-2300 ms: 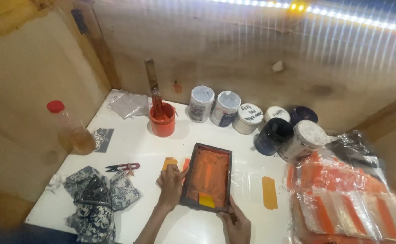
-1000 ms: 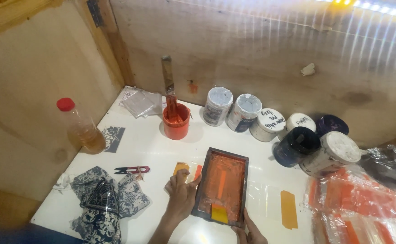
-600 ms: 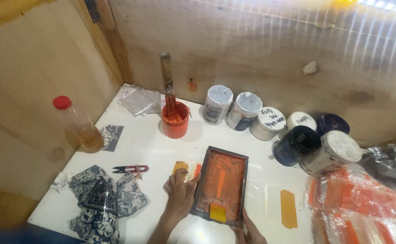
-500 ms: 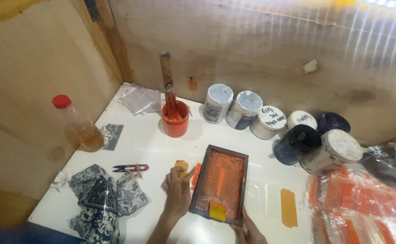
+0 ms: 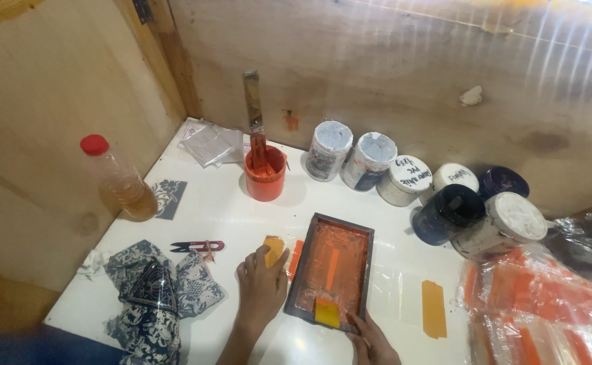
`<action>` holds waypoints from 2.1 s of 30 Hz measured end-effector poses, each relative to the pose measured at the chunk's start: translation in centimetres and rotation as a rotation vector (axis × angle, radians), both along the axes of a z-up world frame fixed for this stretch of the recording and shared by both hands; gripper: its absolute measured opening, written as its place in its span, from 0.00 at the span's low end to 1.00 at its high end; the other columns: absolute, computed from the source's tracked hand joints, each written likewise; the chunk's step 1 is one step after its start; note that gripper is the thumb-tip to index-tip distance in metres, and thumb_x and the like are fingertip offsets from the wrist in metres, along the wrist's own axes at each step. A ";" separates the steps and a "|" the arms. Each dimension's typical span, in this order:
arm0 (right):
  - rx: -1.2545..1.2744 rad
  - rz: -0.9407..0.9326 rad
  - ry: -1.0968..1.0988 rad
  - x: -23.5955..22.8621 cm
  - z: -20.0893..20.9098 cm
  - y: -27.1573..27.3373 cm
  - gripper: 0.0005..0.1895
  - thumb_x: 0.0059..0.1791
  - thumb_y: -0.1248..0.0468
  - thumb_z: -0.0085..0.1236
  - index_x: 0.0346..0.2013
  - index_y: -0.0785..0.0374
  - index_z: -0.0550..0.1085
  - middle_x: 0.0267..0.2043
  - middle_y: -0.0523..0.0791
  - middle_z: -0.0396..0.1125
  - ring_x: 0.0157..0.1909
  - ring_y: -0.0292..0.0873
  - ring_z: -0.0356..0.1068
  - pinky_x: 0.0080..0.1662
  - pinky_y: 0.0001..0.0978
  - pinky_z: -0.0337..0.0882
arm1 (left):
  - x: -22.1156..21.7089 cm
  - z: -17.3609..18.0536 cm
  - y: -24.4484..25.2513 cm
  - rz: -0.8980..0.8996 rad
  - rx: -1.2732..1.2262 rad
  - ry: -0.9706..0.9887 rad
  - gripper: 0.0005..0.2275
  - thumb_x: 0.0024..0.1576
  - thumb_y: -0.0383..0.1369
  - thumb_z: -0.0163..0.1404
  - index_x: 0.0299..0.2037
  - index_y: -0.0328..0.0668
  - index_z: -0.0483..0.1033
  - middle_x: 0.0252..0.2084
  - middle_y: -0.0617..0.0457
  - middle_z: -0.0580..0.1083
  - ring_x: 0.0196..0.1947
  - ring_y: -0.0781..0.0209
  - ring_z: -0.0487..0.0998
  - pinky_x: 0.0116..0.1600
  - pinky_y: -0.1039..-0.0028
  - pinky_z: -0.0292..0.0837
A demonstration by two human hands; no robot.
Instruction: The person uses a yellow sponge to apply orange paint from a rectangular tray onto several small, clear plastic strips laid out on a white table. After applying the paint, the person uses a patterned cloth to wipe the table surface.
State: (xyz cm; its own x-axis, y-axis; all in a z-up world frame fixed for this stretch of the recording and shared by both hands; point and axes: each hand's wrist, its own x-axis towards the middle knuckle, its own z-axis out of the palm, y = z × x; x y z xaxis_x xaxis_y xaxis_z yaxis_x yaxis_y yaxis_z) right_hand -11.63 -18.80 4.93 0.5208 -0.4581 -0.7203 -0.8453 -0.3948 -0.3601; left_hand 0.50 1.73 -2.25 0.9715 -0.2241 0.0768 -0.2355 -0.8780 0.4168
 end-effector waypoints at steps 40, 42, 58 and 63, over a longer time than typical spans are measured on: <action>-0.104 -0.018 -0.602 -3.8 -9.4 -1.7 0.10 0.48 0.62 0.58 0.42 0.52 0.84 0.68 0.32 0.69 0.65 0.34 0.72 0.60 0.23 0.75 | 0.1 0.7 0.0 0.043 0.044 0.018 0.19 0.62 0.41 0.43 0.63 0.69 0.72 0.66 0.47 0.62 0.61 0.46 0.64 0.61 0.45 0.61; -0.137 -0.004 -0.668 -4.0 -9.5 -1.6 0.10 0.48 0.63 0.58 0.40 0.52 0.85 0.68 0.31 0.69 0.63 0.33 0.73 0.58 0.21 0.76 | 0.1 0.9 0.0 0.048 0.045 0.042 0.18 0.62 0.41 0.45 0.63 0.68 0.72 0.67 0.46 0.62 0.63 0.46 0.63 0.62 0.46 0.61; -0.566 0.365 -0.828 -3.0 -8.8 -1.2 0.52 0.33 0.40 0.77 0.68 0.40 0.64 0.68 0.34 0.66 0.55 0.43 0.73 0.51 0.48 0.72 | 2.4 5.5 0.9 -0.432 0.110 0.192 0.27 0.60 0.57 0.45 0.67 0.58 0.65 0.74 0.55 0.56 0.72 0.58 0.52 0.67 0.53 0.44; -0.591 0.714 -1.043 -1.1 -8.4 0.6 0.35 0.42 0.36 0.66 0.58 0.46 0.74 0.60 0.37 0.71 0.66 0.47 0.61 0.58 0.46 0.59 | 5.1 6.2 -2.6 -0.658 0.572 0.155 0.71 0.22 0.69 0.65 0.77 0.48 0.40 0.80 0.58 0.43 0.79 0.51 0.35 0.74 0.48 0.34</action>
